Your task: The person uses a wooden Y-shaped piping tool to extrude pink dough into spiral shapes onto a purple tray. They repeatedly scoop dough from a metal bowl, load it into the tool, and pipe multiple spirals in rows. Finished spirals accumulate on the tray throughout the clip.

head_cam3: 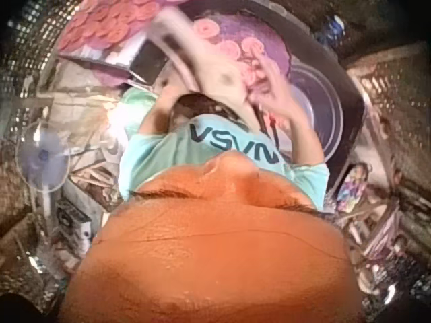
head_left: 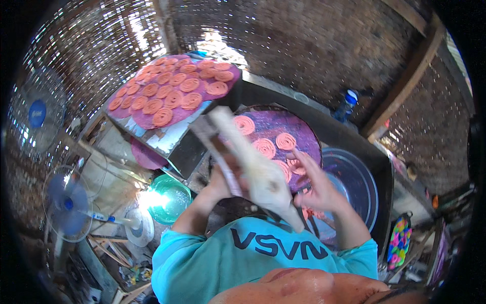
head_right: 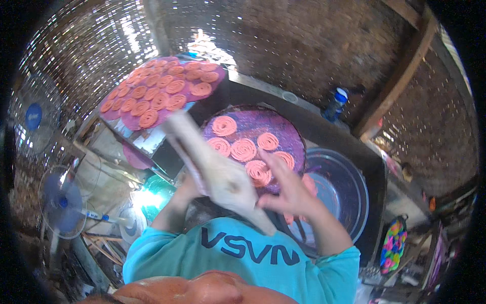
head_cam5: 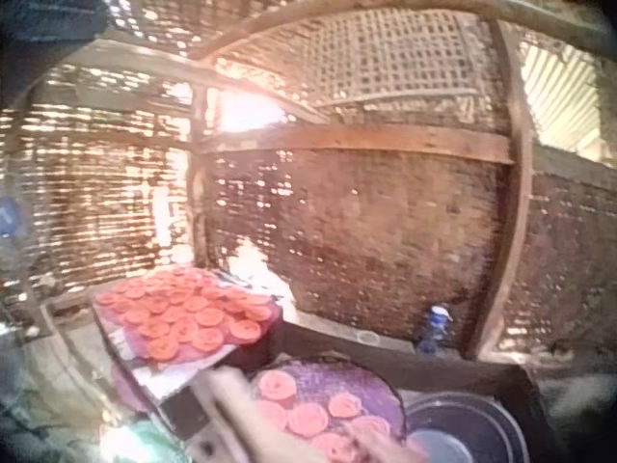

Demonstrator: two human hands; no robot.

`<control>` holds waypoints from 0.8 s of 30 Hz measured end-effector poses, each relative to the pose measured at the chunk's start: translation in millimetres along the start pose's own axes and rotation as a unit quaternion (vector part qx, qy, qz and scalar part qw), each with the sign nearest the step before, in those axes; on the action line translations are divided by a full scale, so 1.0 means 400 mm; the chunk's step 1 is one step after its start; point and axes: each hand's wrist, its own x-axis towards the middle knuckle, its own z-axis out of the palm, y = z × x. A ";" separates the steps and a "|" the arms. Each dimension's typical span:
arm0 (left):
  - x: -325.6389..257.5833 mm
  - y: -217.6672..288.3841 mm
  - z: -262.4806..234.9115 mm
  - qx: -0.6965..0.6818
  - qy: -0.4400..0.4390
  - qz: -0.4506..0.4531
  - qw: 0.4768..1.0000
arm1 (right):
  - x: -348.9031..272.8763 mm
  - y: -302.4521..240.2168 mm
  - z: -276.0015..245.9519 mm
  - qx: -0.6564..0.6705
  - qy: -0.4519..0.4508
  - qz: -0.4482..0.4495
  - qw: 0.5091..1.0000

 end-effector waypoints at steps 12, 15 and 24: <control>-0.156 0.013 -0.260 -0.302 0.227 -0.497 0.781 | -0.173 0.272 0.003 -0.447 -0.062 0.026 0.892; -0.067 0.090 -0.215 -0.212 0.274 -0.505 0.790 | -0.159 0.234 0.054 -0.421 -0.125 0.026 0.898; -0.043 0.007 -0.186 -0.350 0.134 -0.353 0.857 | 0.039 0.196 0.348 -0.108 -0.084 -0.052 0.989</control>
